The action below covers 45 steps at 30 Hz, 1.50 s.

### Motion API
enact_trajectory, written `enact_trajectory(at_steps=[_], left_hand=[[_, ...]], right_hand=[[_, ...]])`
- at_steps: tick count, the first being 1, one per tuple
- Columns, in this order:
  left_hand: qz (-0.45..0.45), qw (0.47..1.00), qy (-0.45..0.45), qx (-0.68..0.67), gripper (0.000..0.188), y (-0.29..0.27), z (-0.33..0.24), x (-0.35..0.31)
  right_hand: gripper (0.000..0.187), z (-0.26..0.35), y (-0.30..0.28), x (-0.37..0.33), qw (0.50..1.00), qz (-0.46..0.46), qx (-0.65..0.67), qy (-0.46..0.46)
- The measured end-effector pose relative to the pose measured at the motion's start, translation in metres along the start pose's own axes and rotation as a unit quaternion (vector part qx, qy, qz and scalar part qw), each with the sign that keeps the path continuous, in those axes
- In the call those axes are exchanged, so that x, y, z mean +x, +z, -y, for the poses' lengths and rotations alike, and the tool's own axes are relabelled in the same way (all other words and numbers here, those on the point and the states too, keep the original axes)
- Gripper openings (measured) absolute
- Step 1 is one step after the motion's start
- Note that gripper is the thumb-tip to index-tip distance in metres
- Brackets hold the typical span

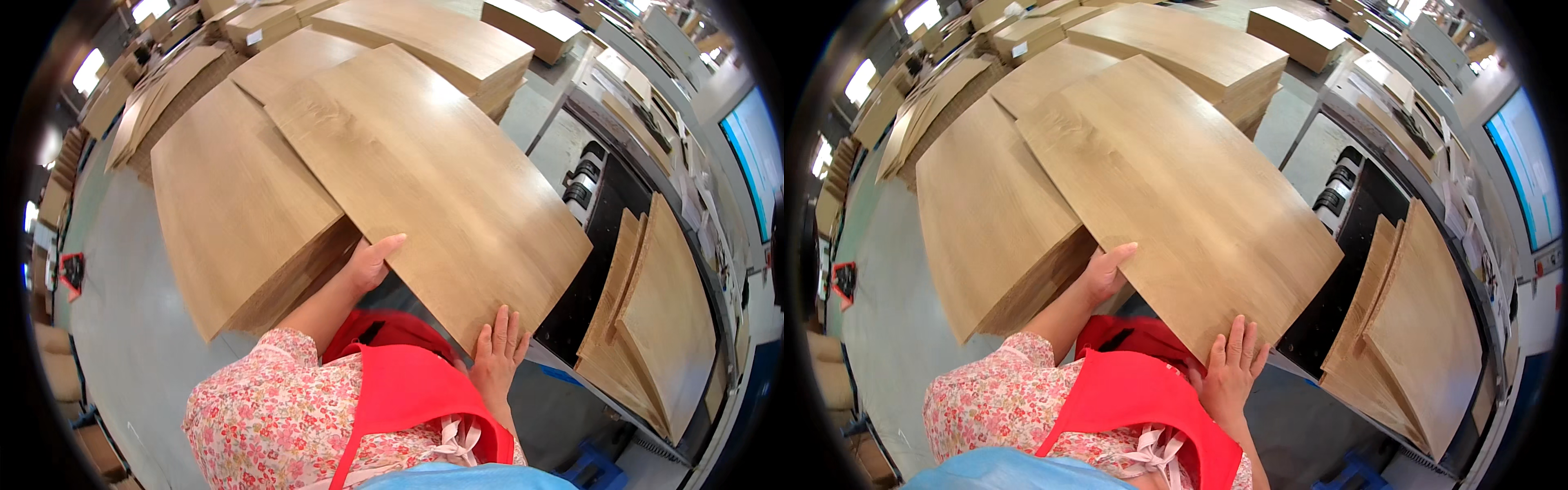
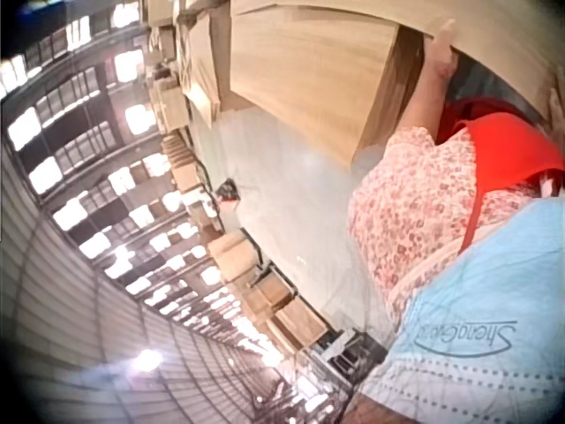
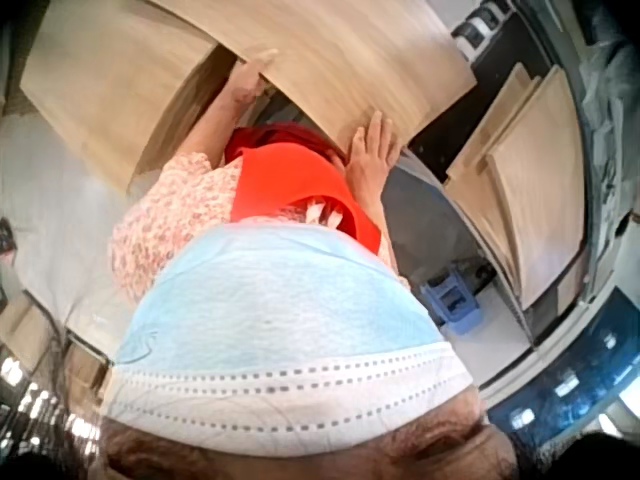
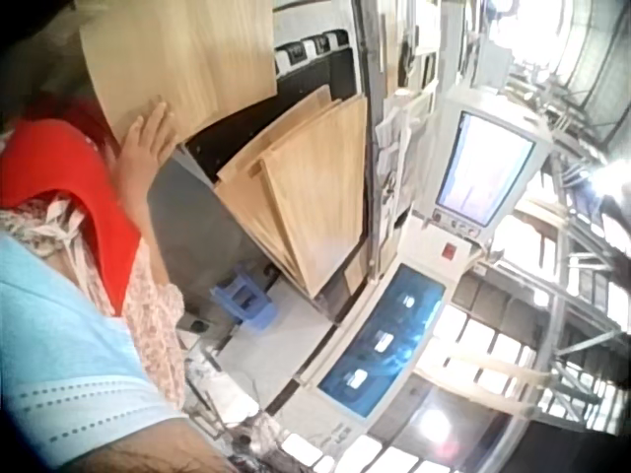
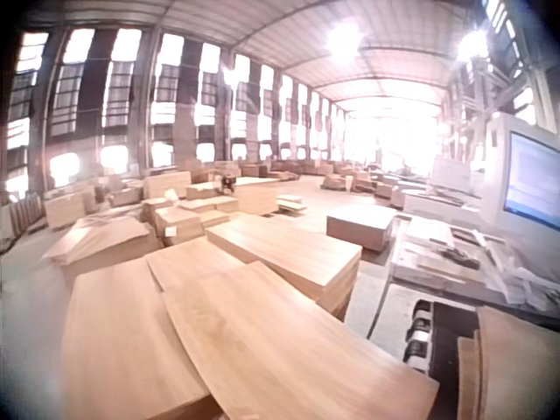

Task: The person adjusts an industrial fan by turning a knob and then picks up wooden panels from a stack to place them onto a conveyor belt.

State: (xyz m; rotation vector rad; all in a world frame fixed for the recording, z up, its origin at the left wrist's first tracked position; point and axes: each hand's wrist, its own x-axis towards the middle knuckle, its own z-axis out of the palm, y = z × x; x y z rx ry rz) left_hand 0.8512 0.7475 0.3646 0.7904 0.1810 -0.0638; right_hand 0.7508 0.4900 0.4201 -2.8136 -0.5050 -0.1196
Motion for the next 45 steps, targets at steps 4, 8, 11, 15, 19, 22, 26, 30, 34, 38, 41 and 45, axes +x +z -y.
enact_trajectory(at_steps=[4,8,11,15,19,22,26,30,34,38,41,45], left_hand=[[0.045,0.998,-0.019,-0.026,0.038,0.003,0.004,0.001],[0.035,0.998,-0.004,-0.047,0.036,0.028,0.000,-0.007],[0.094,0.995,-0.018,-0.031,0.031,0.044,-0.017,-0.010],[0.069,0.983,0.139,0.093,0.041,0.109,-0.040,-0.015],[0.150,0.954,0.202,0.162,0.045,0.190,-0.056,-0.031],[0.205,0.909,0.261,0.254,0.046,0.245,-0.048,-0.053],[0.268,0.760,0.339,0.485,0.057,0.313,-0.016,-0.080],[0.397,0.590,0.457,0.535,0.077,0.348,0.006,-0.086],[0.454,0.453,0.465,0.610,0.070,0.381,0.078,-0.093],[0.465,0.312,0.437,0.704,0.062,0.374,0.122,-0.082],[0.456,0.226,0.459,0.728,0.061,0.357,0.150,-0.074],[0.526,0.256,0.394,0.709,0.066,0.371,0.143,-0.073]], right_hand=[[0.049,-0.002,0.010,-0.002,0.997,-0.050,-0.055,0.034],[0.037,-0.013,0.015,-0.010,0.983,-0.083,-0.130,0.095],[0.032,-0.029,0.020,-0.006,0.987,-0.153,-0.026,0.052],[0.051,-0.037,0.017,0.015,0.968,-0.225,0.095,0.067],[0.072,-0.034,0.035,0.043,0.940,-0.265,0.192,0.096],[0.076,-0.027,0.047,0.062,0.910,-0.292,0.286,0.070],[0.065,-0.013,0.046,0.087,0.816,-0.262,0.512,0.046],[0.050,0.011,0.036,0.118,0.667,-0.218,0.706,-0.095],[0.039,-0.011,0.022,0.105,0.558,-0.154,0.813,-0.069],[0.031,0.003,0.017,0.109,0.461,-0.059,0.884,-0.040],[0.028,0.000,0.014,0.113,0.437,-0.041,0.898,0.009],[0.024,-0.048,0.052,0.134,0.485,-0.131,0.863,-0.052]])
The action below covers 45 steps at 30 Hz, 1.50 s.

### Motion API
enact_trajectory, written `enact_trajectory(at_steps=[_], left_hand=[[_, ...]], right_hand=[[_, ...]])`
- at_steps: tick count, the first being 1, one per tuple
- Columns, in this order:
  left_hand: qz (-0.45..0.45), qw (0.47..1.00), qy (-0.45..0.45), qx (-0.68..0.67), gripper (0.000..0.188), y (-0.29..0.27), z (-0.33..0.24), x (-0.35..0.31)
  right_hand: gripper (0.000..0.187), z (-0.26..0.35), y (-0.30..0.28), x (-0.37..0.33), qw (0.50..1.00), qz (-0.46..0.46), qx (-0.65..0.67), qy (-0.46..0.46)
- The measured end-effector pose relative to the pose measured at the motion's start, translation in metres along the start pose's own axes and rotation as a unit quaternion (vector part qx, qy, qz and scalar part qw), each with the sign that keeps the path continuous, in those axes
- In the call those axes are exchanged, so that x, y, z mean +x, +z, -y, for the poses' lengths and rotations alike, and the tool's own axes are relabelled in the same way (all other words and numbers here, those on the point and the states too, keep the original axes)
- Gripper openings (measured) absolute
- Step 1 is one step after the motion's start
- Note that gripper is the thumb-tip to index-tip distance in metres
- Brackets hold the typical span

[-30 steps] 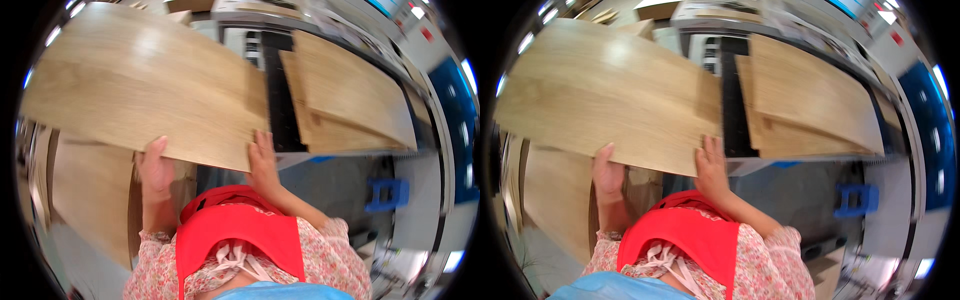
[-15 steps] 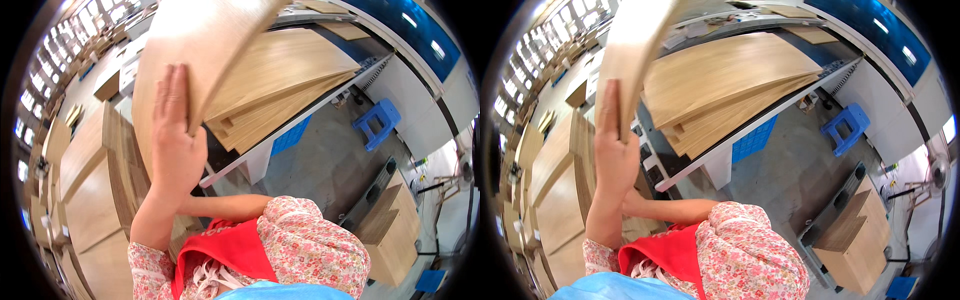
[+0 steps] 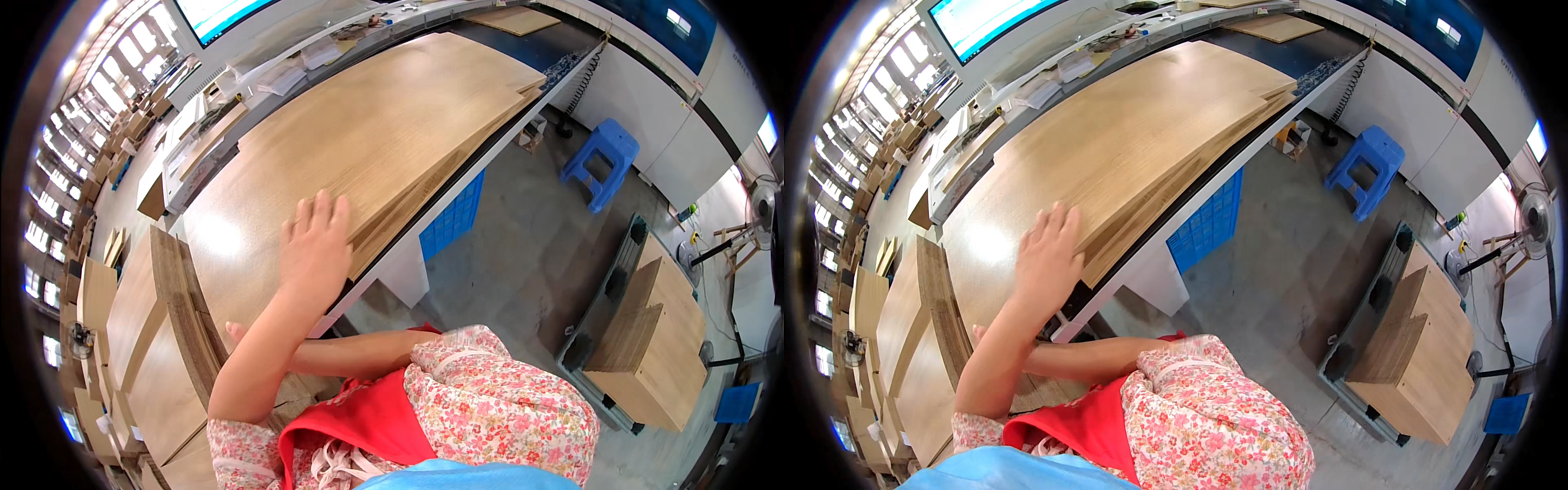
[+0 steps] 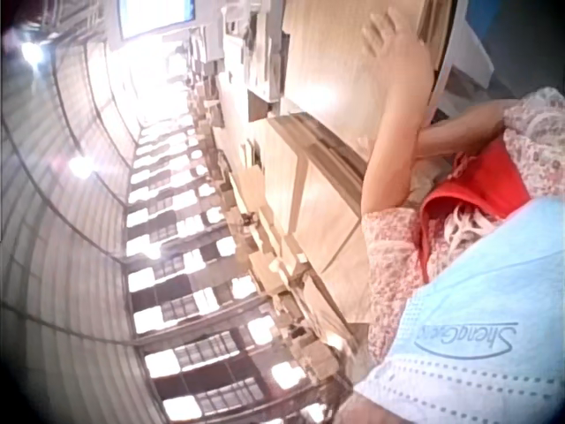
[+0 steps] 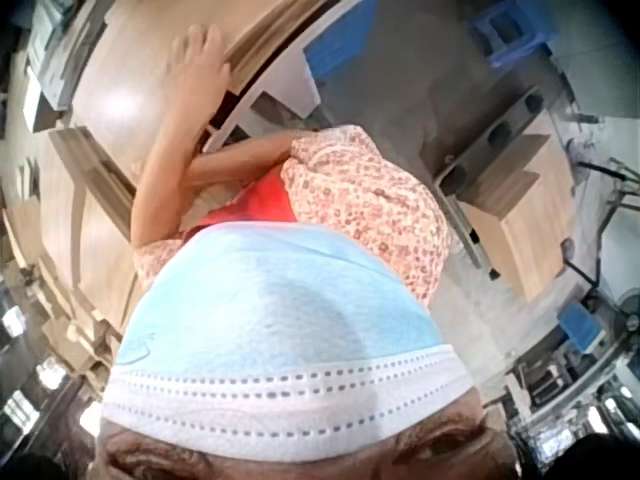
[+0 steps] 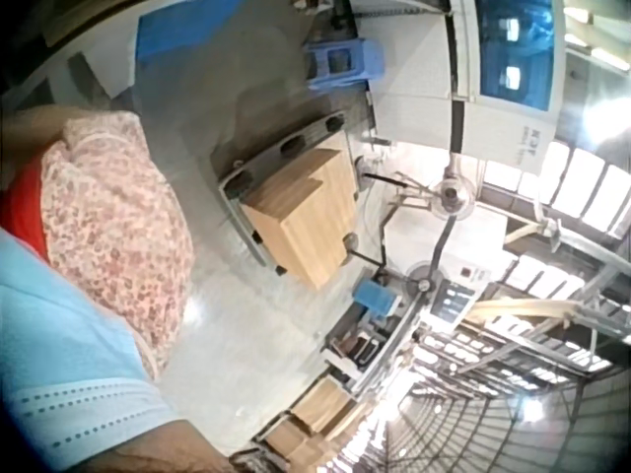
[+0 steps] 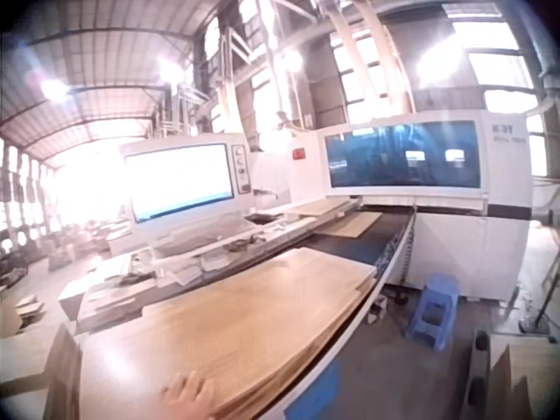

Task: The person adjusts an industrial fan by turning a knob and then picks up wooden panels from a stack to place them onto a conveyor belt.

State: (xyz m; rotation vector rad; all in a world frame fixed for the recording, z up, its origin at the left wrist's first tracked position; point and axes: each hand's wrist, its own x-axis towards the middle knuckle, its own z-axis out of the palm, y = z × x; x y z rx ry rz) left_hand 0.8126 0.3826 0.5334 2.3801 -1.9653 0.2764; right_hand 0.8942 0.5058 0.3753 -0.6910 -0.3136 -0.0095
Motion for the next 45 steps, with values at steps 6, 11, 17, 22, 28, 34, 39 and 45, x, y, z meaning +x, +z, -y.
enact_trajectory(at_steps=[6,11,17,22,28,34,39,45], left_hand=[[-0.010,0.991,-0.081,0.103,0.057,0.003,0.051,-0.053],[-0.018,0.997,-0.052,0.063,0.057,0.011,0.058,-0.013],[-0.043,0.997,-0.052,0.040,0.048,0.021,0.034,0.043],[-0.048,0.995,-0.088,0.014,0.047,0.025,0.039,0.058],[-0.019,0.985,-0.037,-0.169,0.049,0.023,0.081,0.065],[-0.184,0.926,-0.298,0.139,0.060,0.044,0.325,-0.049],[0.023,0.805,-0.573,0.152,0.079,0.063,0.493,-0.227],[0.057,0.828,-0.543,0.126,0.079,0.093,0.501,-0.260]], right_hand=[[0.021,0.056,0.014,-0.028,0.909,0.009,-0.389,-0.145],[0.045,0.042,-0.010,-0.046,0.708,0.019,-0.687,-0.162],[0.046,0.035,-0.063,-0.025,0.503,-0.033,-0.857,-0.108],[0.036,0.103,-0.007,-0.040,0.756,-0.092,-0.602,0.242],[0.030,0.064,-0.053,-0.042,0.591,-0.075,-0.799,-0.080],[0.030,0.069,-0.045,-0.043,0.546,-0.040,-0.832,-0.086],[0.030,0.076,-0.028,-0.037,0.551,-0.024,-0.830,-0.081],[0.029,0.078,-0.035,-0.038,0.519,-0.028,-0.852,-0.067]])
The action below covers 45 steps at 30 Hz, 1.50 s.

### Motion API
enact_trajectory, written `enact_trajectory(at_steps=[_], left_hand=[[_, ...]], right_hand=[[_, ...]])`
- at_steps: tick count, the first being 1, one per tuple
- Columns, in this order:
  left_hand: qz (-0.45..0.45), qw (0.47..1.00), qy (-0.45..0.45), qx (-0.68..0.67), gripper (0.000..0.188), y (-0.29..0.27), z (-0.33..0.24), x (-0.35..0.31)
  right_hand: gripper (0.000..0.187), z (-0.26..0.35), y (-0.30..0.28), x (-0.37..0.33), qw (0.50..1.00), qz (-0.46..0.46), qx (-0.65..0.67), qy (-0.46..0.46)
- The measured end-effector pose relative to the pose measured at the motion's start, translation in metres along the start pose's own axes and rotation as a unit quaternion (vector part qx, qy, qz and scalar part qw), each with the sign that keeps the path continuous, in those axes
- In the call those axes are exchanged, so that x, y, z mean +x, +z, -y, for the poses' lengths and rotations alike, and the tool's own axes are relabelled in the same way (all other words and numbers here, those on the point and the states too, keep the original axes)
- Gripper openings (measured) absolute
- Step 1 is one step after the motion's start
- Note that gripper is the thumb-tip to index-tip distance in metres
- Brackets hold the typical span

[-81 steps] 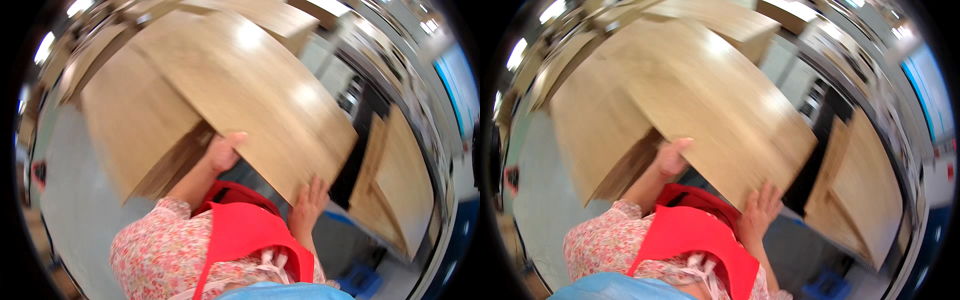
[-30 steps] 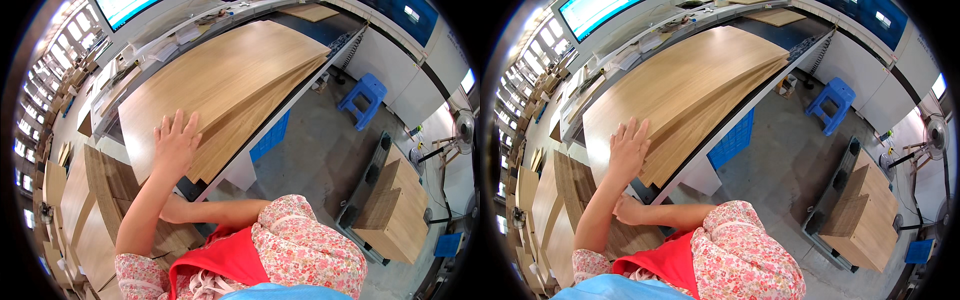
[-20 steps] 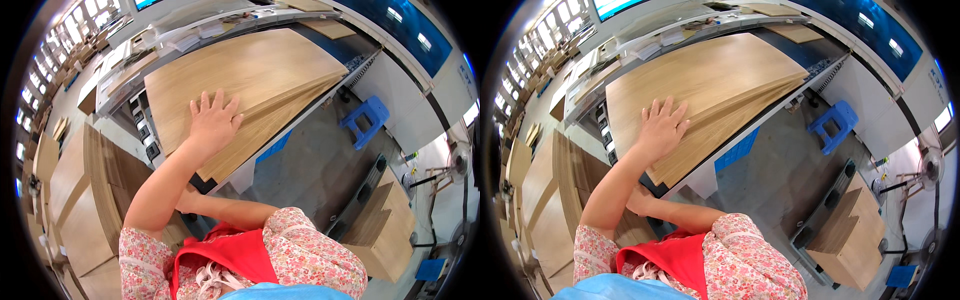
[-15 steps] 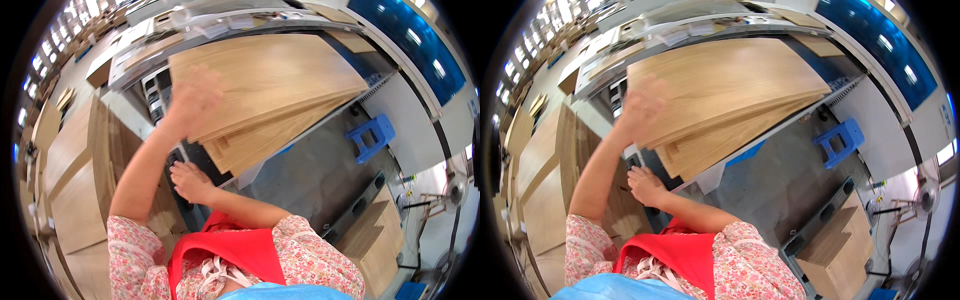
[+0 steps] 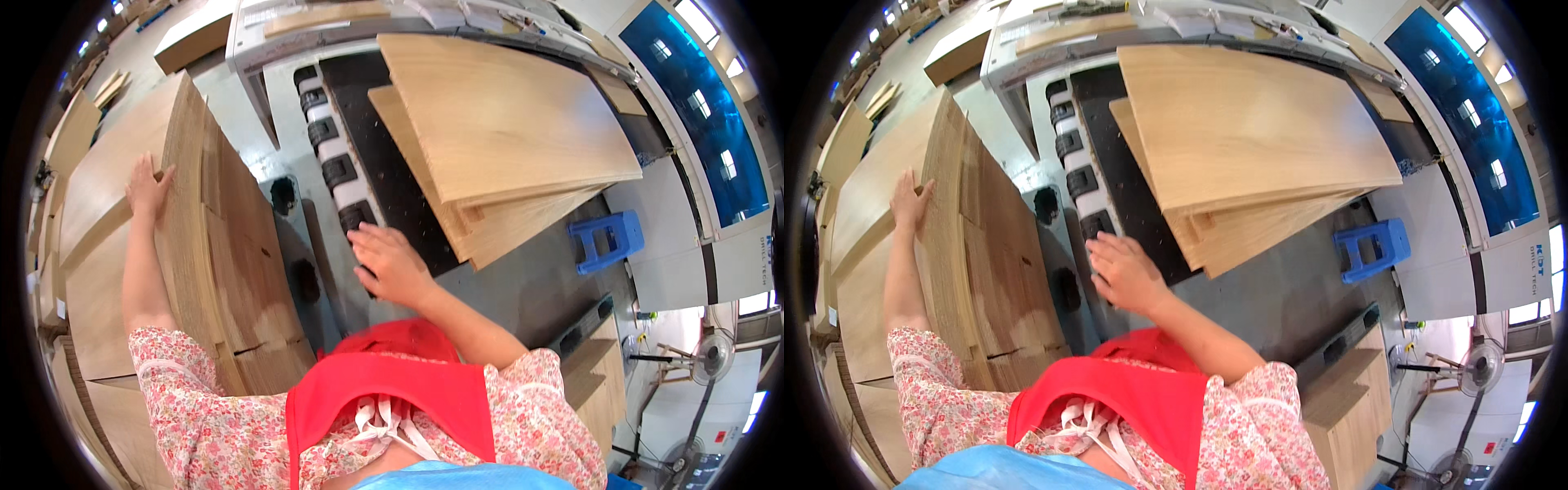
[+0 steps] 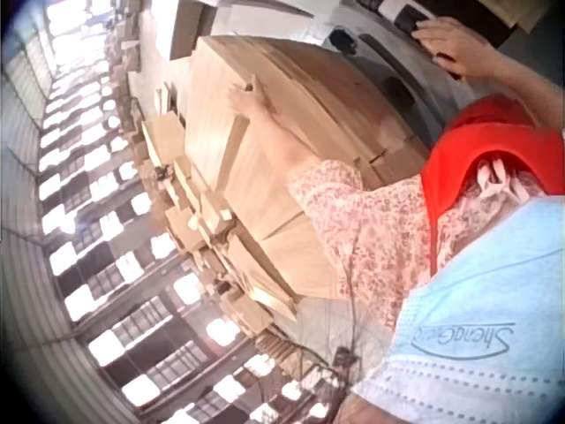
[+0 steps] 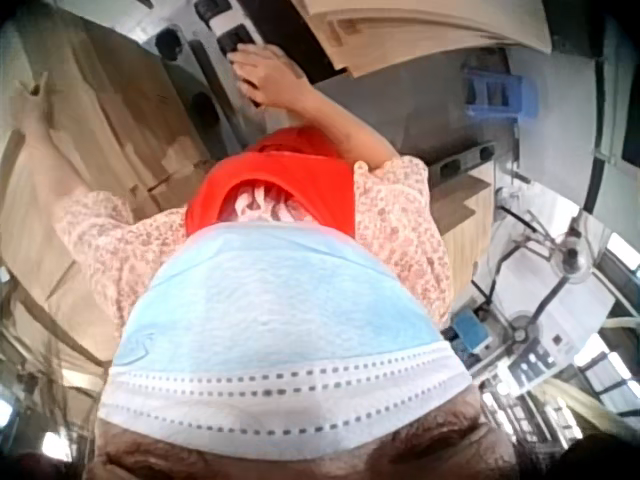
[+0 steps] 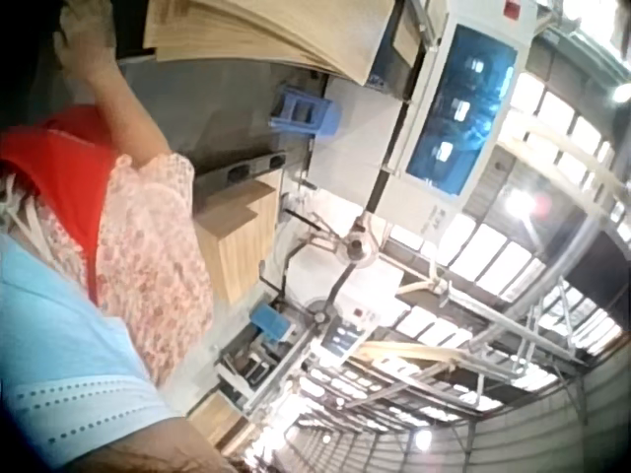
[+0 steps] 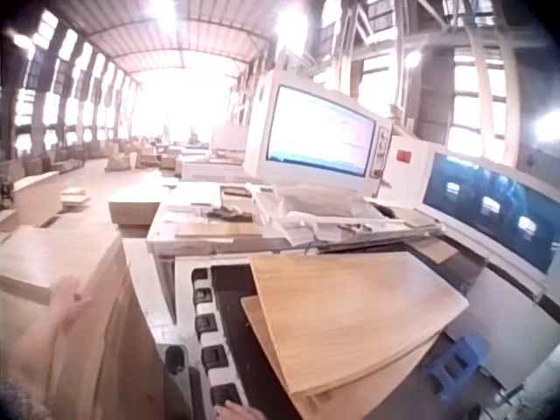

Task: The person adjusts an industrial fan by turning a knob and then picks up wooden panels from a stack to place them onto a conveyor belt.

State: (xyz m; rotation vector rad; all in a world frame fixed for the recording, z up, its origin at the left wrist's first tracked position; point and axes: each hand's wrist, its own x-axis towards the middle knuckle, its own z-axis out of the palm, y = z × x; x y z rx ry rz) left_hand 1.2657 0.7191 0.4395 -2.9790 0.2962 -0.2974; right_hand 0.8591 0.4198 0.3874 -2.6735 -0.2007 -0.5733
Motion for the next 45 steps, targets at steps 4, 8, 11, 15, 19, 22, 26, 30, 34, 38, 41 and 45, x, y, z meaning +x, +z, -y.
enact_trajectory(at_steps=[4,8,11,15,19,22,26,30,34,38,41,45], left_hand=[[-0.125,0.990,0.059,0.015,0.076,0.032,0.035,-0.002],[-0.150,0.978,0.147,-0.008,0.055,0.027,0.054,-0.032],[-0.144,0.970,0.194,0.017,0.051,0.006,0.044,-0.087],[-0.172,0.950,0.247,0.080,0.057,-0.012,0.046,-0.160],[-0.227,0.914,0.331,0.063,0.065,-0.034,0.005,-0.242],[-0.220,0.902,0.372,0.003,0.064,-0.074,-0.042,-0.301],[-0.214,0.891,0.396,-0.051,0.048,-0.098,-0.092,-0.358],[-0.186,0.868,0.393,-0.239,0.033,-0.121,-0.116,-0.389],[-0.009,0.849,0.290,-0.442,0.023,-0.117,-0.094,-0.429],[0.250,0.722,-0.001,-0.645,0.049,-0.073,-0.080,-0.480],[0.232,0.583,-0.127,-0.768,0.060,-0.032,-0.055,-0.480],[0.092,0.361,-0.189,-0.908,0.060,-0.026,-0.035,-0.440]], right_hand=[[0.028,0.005,-0.003,0.006,1.000,0.017,0.006,-0.004],[0.027,0.008,0.000,0.007,1.000,-0.011,-0.005,-0.009],[0.025,0.005,0.002,0.001,1.000,-0.019,-0.002,-0.001],[0.024,0.019,0.012,0.002,0.994,-0.077,0.075,-0.006],[0.034,0.080,0.024,-0.003,0.870,0.089,0.461,0.149],[0.056,0.109,0.025,-0.004,0.514,0.171,0.754,0.372],[0.044,0.114,0.014,-0.010,0.383,0.194,0.836,0.341],[0.039,0.110,0.014,-0.038,0.515,0.111,0.762,0.377],[0.038,0.098,-0.014,-0.061,0.539,0.137,0.736,0.385],[0.041,0.089,-0.028,-0.078,0.562,0.162,0.721,0.372],[0.044,0.088,-0.032,-0.083,0.566,0.170,0.708,0.387],[0.044,0.081,-0.027,-0.088,0.568,0.174,0.702,0.392]])
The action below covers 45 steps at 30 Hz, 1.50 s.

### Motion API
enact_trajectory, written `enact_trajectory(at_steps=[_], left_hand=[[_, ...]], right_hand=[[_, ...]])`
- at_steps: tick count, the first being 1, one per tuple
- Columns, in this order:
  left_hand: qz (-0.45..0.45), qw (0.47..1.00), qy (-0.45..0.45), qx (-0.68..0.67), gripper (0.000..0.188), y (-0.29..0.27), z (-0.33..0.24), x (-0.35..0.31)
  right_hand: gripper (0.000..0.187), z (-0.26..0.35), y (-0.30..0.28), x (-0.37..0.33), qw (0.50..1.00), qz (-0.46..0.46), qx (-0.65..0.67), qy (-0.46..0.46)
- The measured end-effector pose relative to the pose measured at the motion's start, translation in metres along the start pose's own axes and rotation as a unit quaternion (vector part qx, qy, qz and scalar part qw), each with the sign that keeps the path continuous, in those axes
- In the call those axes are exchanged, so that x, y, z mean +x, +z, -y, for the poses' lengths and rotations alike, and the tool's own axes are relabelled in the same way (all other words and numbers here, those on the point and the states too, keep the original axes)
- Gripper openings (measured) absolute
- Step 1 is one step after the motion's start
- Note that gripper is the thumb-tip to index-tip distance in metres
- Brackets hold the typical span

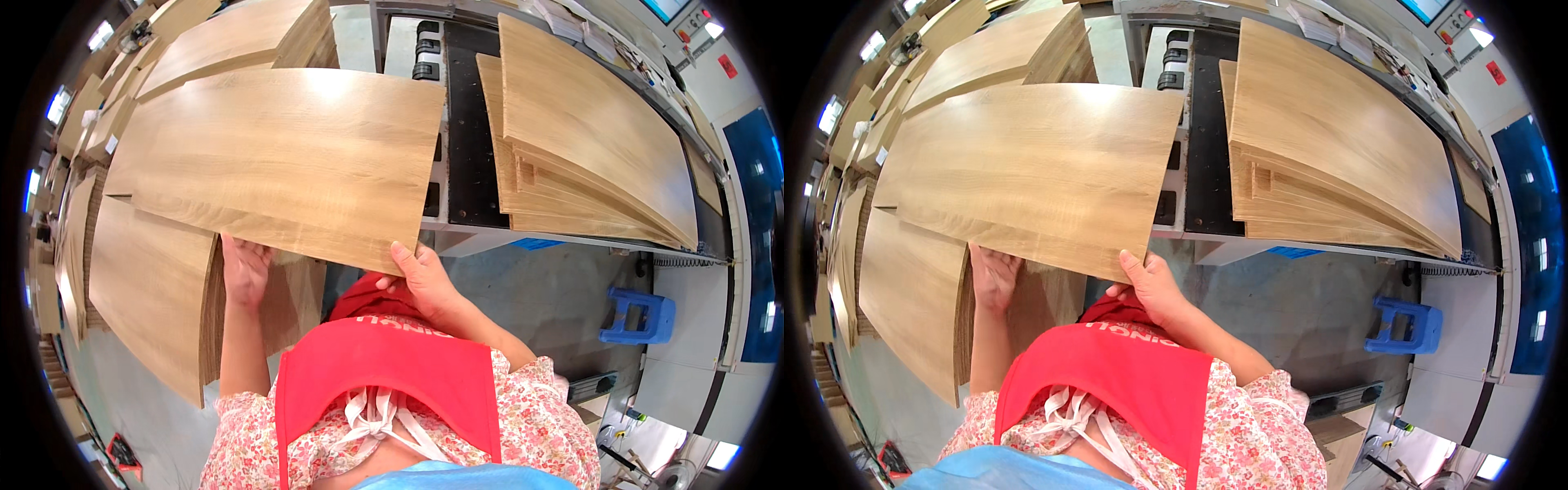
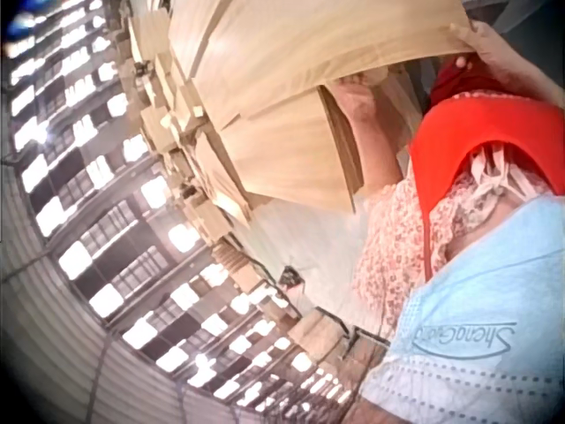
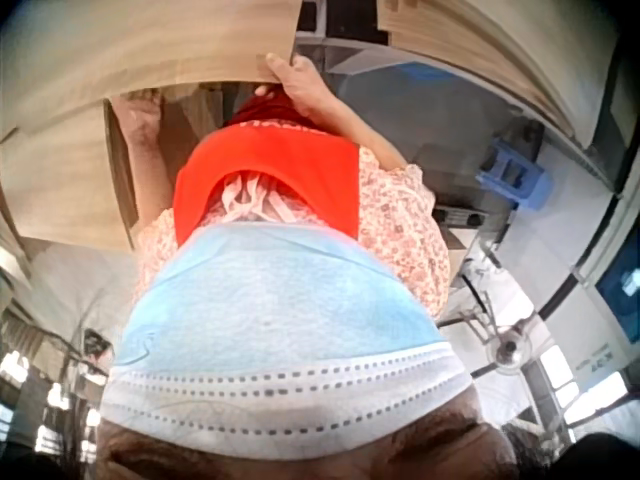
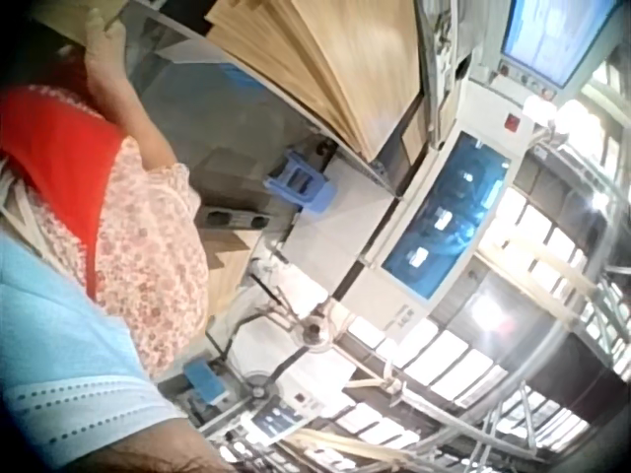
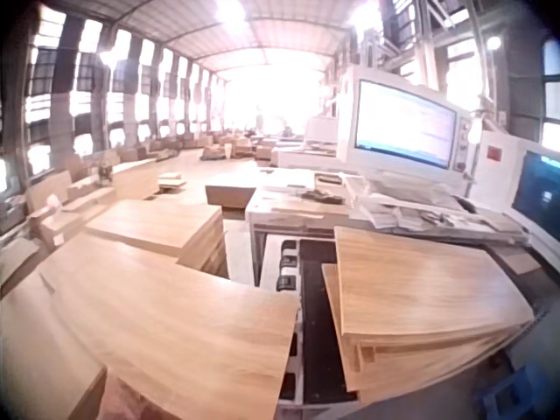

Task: The person adjusts an industrial fan by turning a knob and then picks up wooden panels from a stack to place them onto a conveyor belt.

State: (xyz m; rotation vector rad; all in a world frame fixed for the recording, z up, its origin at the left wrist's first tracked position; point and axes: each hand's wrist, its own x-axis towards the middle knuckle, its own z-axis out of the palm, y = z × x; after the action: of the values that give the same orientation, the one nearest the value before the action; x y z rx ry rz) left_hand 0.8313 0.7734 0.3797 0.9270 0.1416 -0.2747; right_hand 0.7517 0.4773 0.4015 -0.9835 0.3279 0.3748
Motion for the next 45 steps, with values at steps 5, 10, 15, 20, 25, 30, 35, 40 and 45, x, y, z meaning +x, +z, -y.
enact_trajectory(at_steps=[5,10,15,20,25,30,35,40,45], left_hand=[[-0.002,0.993,0.082,-0.085,0.041,-0.017,-0.007,0.037],[-0.066,0.990,0.079,-0.098,0.036,-0.028,0.000,0.049],[-0.106,0.988,0.102,-0.037,0.040,-0.009,0.008,0.042],[-0.088,0.984,0.140,-0.062,0.044,0.006,0.008,0.044],[-0.091,0.985,0.120,-0.081,0.044,0.010,0.004,0.039],[-0.069,0.987,0.125,-0.077,0.042,0.010,0.007,0.038],[-0.053,0.988,0.126,-0.077,0.040,0.012,0.007,0.035],[-0.047,0.985,0.140,-0.083,0.037,0.010,0.014,0.037],[-0.002,0.990,0.114,-0.081,0.036,0.027,0.009,0.034]], right_hand=[[0.043,-0.001,-0.007,0.001,0.999,-0.037,-0.004,-0.035],[0.036,-0.016,-0.016,0.012,0.994,-0.101,0.009,-0.036],[0.037,-0.021,-0.017,0.012,0.988,-0.134,-0.004,-0.080],[0.035,-0.021,-0.023,0.011,0.987,-0.133,-0.022,-0.086],[0.037,-0.018,-0.018,0.012,0.987,-0.135,-0.028,-0.084],[0.037,-0.020,-0.019,0.014,0.982,-0.149,-0.063,-0.099],[0.038,-0.024,-0.024,0.014,0.978,-0.152,-0.094,-0.104],[0.038,-0.012,-0.014,0.005,0.981,-0.177,-0.076,-0.034],[0.035,0.007,-0.012,0.014,0.973,-0.217,-0.073,-0.008]])
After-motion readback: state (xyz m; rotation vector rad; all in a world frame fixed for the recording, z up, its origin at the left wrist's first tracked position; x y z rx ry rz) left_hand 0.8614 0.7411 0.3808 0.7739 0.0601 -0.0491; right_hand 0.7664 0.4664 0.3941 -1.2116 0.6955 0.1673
